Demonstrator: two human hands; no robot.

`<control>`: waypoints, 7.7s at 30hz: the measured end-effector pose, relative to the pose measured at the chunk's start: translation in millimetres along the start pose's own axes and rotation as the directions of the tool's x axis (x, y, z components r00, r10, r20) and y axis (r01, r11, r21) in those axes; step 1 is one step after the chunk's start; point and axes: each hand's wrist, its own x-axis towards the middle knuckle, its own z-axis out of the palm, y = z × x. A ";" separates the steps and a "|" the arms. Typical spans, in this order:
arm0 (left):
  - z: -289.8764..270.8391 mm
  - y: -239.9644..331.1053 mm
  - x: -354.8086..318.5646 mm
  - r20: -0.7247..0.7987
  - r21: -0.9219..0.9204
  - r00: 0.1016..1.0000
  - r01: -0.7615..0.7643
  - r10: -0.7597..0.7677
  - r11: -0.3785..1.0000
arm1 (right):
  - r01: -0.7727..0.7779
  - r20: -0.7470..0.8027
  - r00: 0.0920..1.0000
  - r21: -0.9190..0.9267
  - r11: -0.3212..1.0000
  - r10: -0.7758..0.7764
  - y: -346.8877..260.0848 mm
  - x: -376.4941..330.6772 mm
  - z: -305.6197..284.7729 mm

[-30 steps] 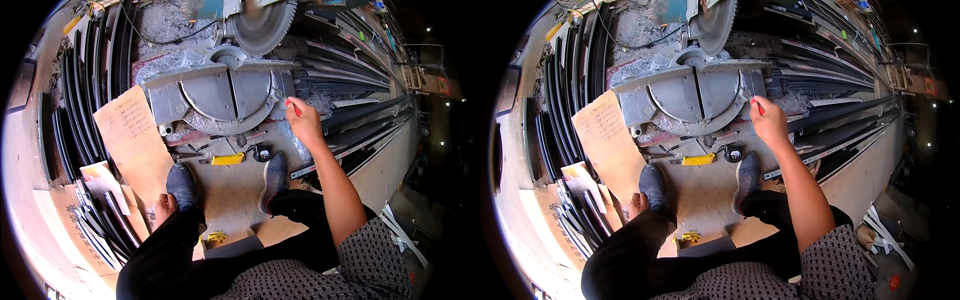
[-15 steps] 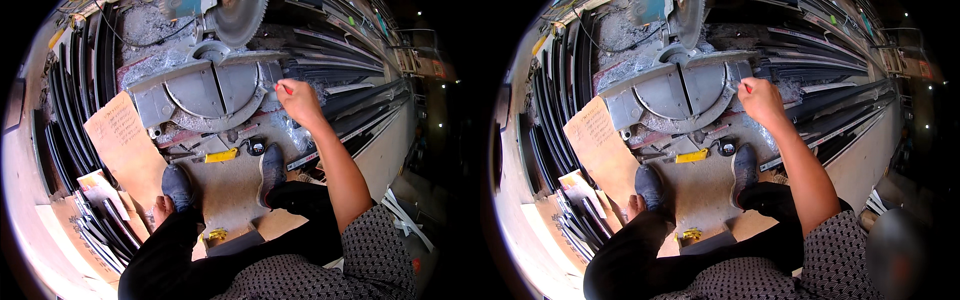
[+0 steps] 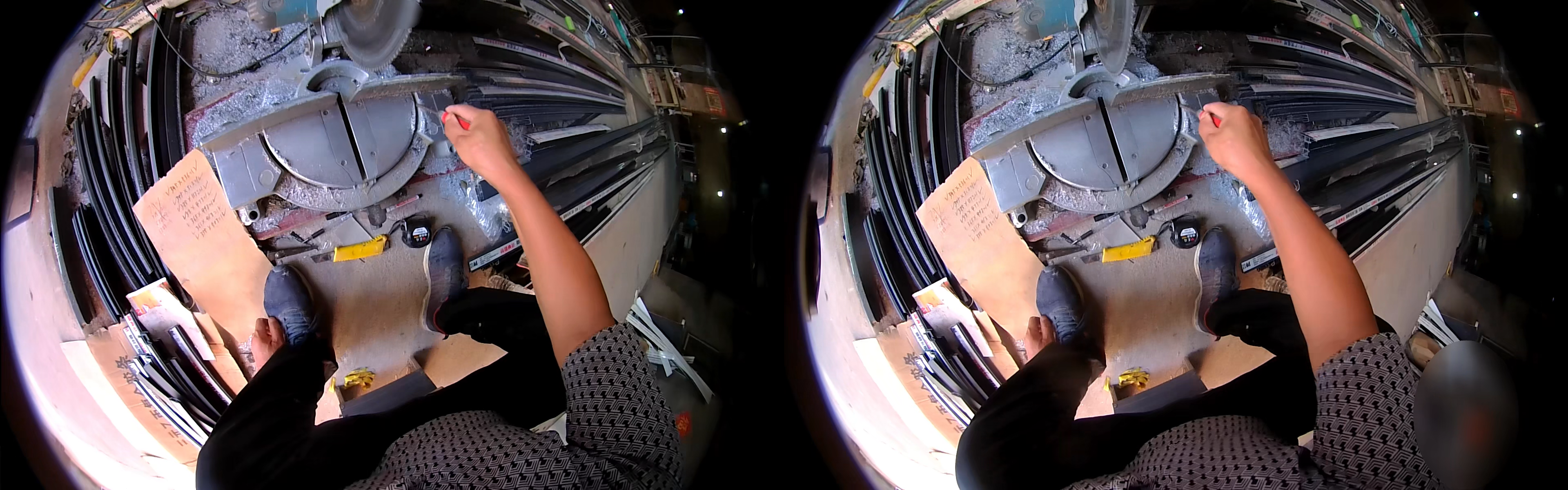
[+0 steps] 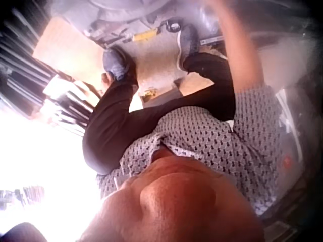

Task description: The person sits on the floor in a workshop and uses a red screwdriver to adjust the locking mechanism of a miter saw. They repeatedly tighten and loosen the screw, test the saw's movement, and handle a long black profile and a pair of scissors nearby.

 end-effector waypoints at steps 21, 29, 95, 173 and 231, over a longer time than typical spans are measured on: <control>-4.2 9.2 -1.3 0.006 -0.047 0.998 0.068 -0.068 0.997 | 0.020 -0.112 0.994 0.071 0.997 -0.012 2.5 -43.2 14.8; 1.5 9.4 -0.8 -0.017 -0.022 0.996 0.090 -0.090 0.996 | -0.010 -0.075 0.997 0.125 0.992 0.019 18.8 -50.8 22.0; -10.3 22.6 -5.4 0.025 -0.019 0.996 0.084 -0.084 0.996 | 0.168 0.012 0.983 0.316 0.934 -0.181 -28.6 69.4 -19.4; -12.6 5.7 -2.8 0.119 0.121 0.992 -0.054 0.039 0.991 | 0.221 -0.296 0.946 0.290 0.931 -0.132 -14.2 42.1 -13.6; -6.8 5.3 0.4 0.098 -0.028 0.980 0.178 -0.174 0.984 | 0.472 0.029 0.877 -0.242 0.848 -0.480 -235.8 53.1 69.9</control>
